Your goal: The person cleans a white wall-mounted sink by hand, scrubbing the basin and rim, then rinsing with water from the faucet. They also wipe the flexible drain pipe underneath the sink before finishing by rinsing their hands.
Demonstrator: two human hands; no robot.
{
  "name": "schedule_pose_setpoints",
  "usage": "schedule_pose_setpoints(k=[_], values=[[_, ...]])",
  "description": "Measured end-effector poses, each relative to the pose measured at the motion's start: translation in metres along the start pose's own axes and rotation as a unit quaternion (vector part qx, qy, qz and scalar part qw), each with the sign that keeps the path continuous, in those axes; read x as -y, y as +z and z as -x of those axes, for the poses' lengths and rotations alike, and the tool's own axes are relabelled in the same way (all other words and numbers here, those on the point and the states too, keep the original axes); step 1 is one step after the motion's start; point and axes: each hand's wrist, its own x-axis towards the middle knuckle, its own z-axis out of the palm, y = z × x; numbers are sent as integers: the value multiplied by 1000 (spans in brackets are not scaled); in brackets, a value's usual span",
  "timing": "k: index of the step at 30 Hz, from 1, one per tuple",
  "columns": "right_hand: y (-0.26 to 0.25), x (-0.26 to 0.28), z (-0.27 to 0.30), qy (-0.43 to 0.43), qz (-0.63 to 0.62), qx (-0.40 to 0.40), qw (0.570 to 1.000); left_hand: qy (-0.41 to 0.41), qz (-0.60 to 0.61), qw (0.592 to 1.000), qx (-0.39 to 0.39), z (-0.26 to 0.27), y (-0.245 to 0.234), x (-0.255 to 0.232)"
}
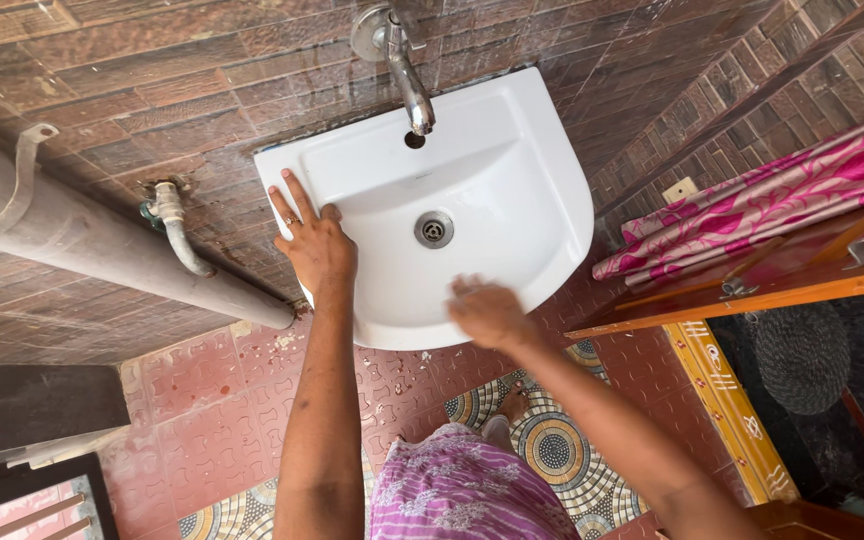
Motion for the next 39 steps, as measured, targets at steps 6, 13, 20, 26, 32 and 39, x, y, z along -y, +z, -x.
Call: schedule_pose_setpoints(k=[6, 13, 20, 26, 32, 39], values=[[27, 126, -6, -82, -106, -296, 946, -4, 11, 1000, 4, -2, 2, -1], [14, 35, 31, -74, 27, -244, 967, 54, 27, 998, 4, 13, -8, 6], [17, -23, 50, 27, -12, -346, 938, 175, -89, 975, 100, 77, -42, 6], [42, 83, 36, 19, 19, -354, 935, 225, 36, 971, 68, 147, -37, -7], [26, 92, 61, -54, -237, -373, 896, 233, 131, 964, 5, 168, -15, 0], [3, 66, 99, -40, -469, -395, 789, 198, 203, 946, 155, 163, -47, -42]])
